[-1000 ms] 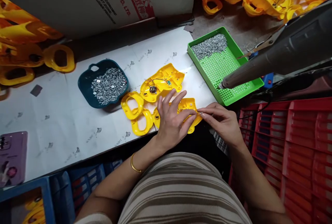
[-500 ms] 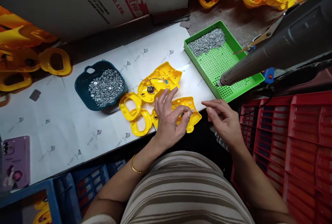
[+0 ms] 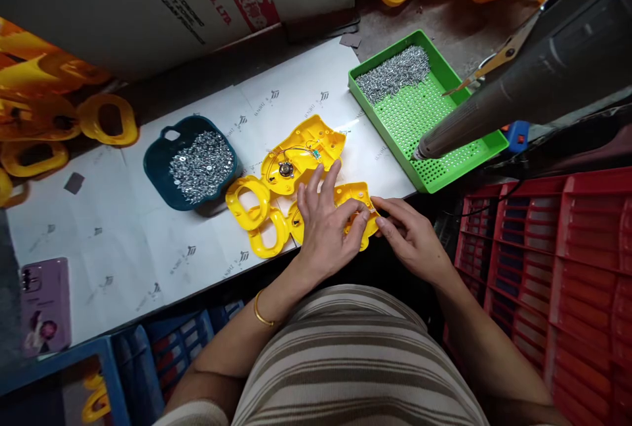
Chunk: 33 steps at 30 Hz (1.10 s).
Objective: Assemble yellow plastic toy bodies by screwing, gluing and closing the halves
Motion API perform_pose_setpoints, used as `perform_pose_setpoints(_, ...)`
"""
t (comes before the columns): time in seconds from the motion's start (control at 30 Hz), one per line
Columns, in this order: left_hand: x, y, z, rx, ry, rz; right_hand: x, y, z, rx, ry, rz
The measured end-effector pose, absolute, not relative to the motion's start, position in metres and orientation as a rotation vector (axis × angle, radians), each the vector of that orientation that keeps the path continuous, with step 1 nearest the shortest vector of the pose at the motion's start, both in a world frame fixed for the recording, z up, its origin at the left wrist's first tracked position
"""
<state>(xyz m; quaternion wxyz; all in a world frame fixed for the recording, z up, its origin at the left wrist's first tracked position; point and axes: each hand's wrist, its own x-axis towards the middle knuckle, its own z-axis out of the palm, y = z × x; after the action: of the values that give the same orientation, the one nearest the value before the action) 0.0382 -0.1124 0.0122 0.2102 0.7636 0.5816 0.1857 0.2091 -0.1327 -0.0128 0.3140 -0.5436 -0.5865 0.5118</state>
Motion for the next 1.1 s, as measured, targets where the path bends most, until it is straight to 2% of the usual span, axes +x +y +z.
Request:
perform_pose_setpoints(0.2, 0.040, -0.111, 0.010, 2.135, 1.634, 0.526, 0.209, -0.132, -0.013, -1.429, -1.532, 1.361)
perform_pose_setpoints(0.7, 0.028, -0.131, 0.006, 2.126, 1.567, 0.693, 0.195, -0.122, -0.016, -1.215, -1.020, 1.931)
perform_pose_setpoints(1.1, 0.003, -0.109, 0.016, 2.203, 1.371, 0.779, 0.193, -0.112, -0.008, -1.230, -1.032, 1.958)
